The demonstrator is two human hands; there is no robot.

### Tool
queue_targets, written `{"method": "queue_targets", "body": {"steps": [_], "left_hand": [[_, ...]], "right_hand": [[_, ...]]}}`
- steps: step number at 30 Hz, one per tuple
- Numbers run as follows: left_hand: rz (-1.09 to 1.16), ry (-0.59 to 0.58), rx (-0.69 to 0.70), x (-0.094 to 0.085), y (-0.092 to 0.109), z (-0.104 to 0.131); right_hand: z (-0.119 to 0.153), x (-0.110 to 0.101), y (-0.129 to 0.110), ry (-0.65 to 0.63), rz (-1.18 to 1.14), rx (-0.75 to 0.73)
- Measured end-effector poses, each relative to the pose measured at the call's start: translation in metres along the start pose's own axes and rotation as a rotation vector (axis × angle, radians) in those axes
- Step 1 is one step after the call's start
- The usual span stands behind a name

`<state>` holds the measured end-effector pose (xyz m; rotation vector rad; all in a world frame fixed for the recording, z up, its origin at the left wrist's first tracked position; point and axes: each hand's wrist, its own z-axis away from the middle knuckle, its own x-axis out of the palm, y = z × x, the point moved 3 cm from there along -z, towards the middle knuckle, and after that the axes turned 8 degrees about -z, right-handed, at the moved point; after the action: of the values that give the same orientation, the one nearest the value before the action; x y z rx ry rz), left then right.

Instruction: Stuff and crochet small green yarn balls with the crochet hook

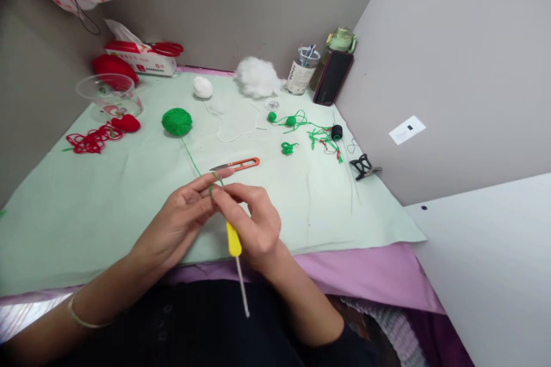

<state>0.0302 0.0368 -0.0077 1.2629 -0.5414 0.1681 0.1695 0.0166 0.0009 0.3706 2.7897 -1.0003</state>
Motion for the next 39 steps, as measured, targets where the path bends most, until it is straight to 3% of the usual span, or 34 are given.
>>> {"method": "queue_targets", "body": {"steps": [3,7,10,13,17,20,26,33,36,39], "left_hand": [[0.136,-0.040,-0.113,-0.002,-0.003,-0.003],[0.082,-0.018,-0.023,-0.005,0.000,-0.004],[-0.038,0.028,0.022,-0.003,0.002,-0.001],[-0.128,0.072,0.077,-0.003,0.005,0.002],[-0.193,0.064,0.111,-0.005,0.007,0.003],[-0.209,0.057,0.118,-0.006,0.007,0.003],[-0.252,0.061,0.139,-0.007,0.010,0.005],[-0.264,0.093,0.168,-0.005,0.006,0.005],[-0.084,0.047,0.046,-0.002,0.003,0.003],[0.079,-0.031,-0.099,-0.001,0.001,0.000]], "right_hand": [[-0.003,-0.006,0.004,0.059,-0.088,0.075],[-0.010,-0.008,0.012,0.164,-0.482,0.339],[-0.012,-0.003,0.011,0.098,-0.522,0.354],[-0.009,-0.002,0.013,0.110,-0.496,0.387],[-0.007,-0.003,0.021,0.140,-0.643,0.519],[-0.008,-0.004,0.022,0.123,-0.722,0.537],[-0.010,-0.011,0.010,0.054,-0.507,0.409],[-0.002,-0.006,-0.002,-0.102,-0.002,-0.032],[0.003,-0.001,-0.001,-0.064,0.200,-0.141],[0.001,-0.003,0.002,0.032,0.065,-0.037]]}}
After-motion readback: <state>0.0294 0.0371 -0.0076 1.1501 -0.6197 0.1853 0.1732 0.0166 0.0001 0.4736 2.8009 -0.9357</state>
